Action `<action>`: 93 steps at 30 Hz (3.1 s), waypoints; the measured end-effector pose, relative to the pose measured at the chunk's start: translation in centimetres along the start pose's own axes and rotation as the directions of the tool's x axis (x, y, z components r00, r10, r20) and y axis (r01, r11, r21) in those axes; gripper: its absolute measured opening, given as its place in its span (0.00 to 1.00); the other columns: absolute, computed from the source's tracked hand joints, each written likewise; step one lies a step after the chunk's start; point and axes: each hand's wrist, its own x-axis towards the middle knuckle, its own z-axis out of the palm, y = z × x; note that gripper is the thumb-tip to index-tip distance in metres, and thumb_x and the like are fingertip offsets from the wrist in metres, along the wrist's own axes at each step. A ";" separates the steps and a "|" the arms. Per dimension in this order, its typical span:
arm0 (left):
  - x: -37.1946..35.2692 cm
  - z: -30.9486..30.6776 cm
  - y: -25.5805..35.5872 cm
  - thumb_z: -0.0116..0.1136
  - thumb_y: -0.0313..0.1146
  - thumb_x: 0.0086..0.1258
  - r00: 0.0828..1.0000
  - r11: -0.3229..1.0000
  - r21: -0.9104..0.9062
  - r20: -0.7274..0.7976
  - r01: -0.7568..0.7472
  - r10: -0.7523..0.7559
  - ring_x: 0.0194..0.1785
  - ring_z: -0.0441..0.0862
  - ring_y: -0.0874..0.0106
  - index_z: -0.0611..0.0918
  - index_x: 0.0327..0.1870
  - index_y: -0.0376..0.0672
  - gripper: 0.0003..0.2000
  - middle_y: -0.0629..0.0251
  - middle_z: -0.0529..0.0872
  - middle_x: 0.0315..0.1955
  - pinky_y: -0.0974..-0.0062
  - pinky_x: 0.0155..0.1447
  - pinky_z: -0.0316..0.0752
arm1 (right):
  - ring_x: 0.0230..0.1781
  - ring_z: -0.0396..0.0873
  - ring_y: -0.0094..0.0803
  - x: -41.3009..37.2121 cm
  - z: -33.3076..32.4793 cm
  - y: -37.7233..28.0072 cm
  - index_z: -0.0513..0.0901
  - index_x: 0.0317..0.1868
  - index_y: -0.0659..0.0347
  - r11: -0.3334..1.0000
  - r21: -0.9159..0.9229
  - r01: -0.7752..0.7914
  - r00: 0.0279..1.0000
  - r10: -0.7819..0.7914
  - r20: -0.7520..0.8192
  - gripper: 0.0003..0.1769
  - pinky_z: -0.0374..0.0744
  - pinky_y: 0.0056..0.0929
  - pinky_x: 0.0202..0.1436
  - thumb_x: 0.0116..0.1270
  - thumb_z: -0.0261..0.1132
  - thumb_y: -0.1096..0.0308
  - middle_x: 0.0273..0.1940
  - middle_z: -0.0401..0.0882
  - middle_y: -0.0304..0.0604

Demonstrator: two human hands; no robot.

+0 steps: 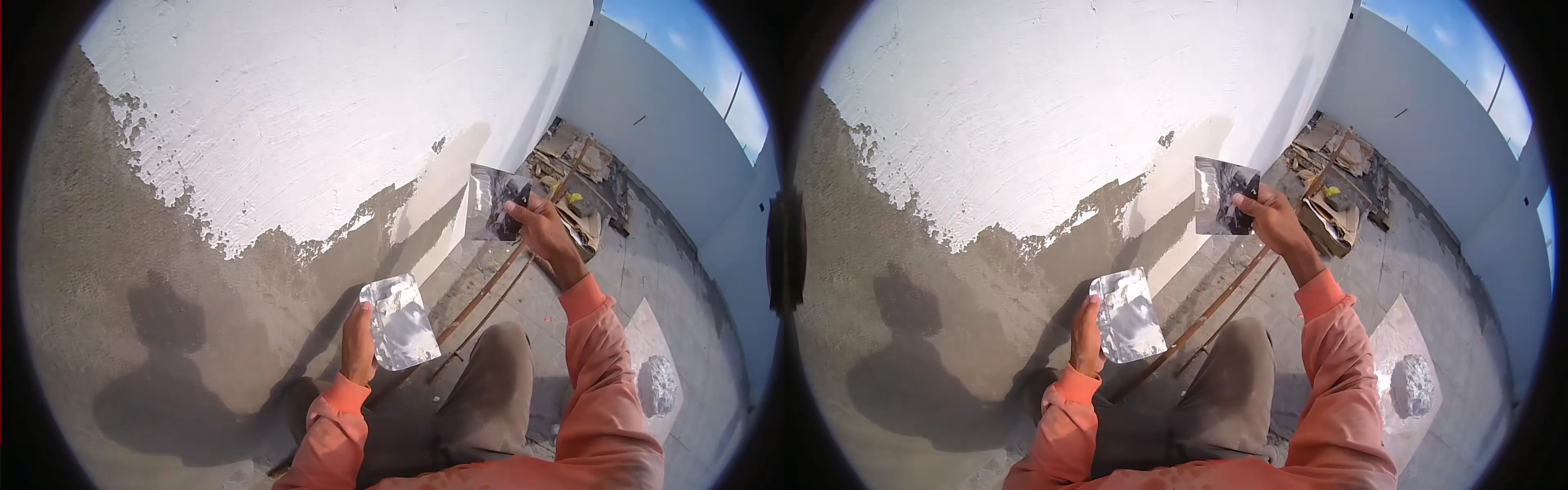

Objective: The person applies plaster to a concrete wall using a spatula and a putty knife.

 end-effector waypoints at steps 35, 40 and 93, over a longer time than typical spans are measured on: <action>-0.6 -6.8 -7.1 0.38 0.38 0.77 0.978 0.967 -0.214 0.180 0.141 -0.103 0.60 0.78 0.62 0.71 0.64 0.29 0.23 0.51 0.78 0.59 0.66 0.66 0.70 | 0.49 0.72 0.51 2.4 19.6 5.4 0.67 0.66 0.69 0.498 -0.754 0.429 0.710 -0.702 -0.060 0.32 0.74 0.39 0.53 0.58 0.57 0.81 0.50 0.69 0.60; -0.7 -6.9 -7.3 0.39 0.37 0.76 0.987 0.971 -0.198 0.110 0.135 -0.115 0.59 0.79 0.63 0.73 0.62 0.30 0.22 0.53 0.79 0.57 0.67 0.65 0.72 | 0.28 0.72 0.27 4.4 11.7 3.6 0.74 0.46 0.72 0.793 -0.583 0.178 0.718 -0.510 -0.474 0.11 0.72 0.28 0.32 0.67 0.53 0.73 0.29 0.76 0.44; -2.1 -0.8 2.7 0.47 0.38 0.74 0.938 0.792 -0.507 0.243 0.339 -0.246 0.48 0.84 0.64 0.77 0.57 0.34 0.18 0.55 0.85 0.47 0.66 0.56 0.77 | 0.66 0.69 0.47 -11.6 15.6 -2.8 0.69 0.66 0.66 0.408 -0.315 0.857 0.484 -0.428 0.763 0.27 0.69 0.42 0.68 0.65 0.55 0.76 0.66 0.68 0.55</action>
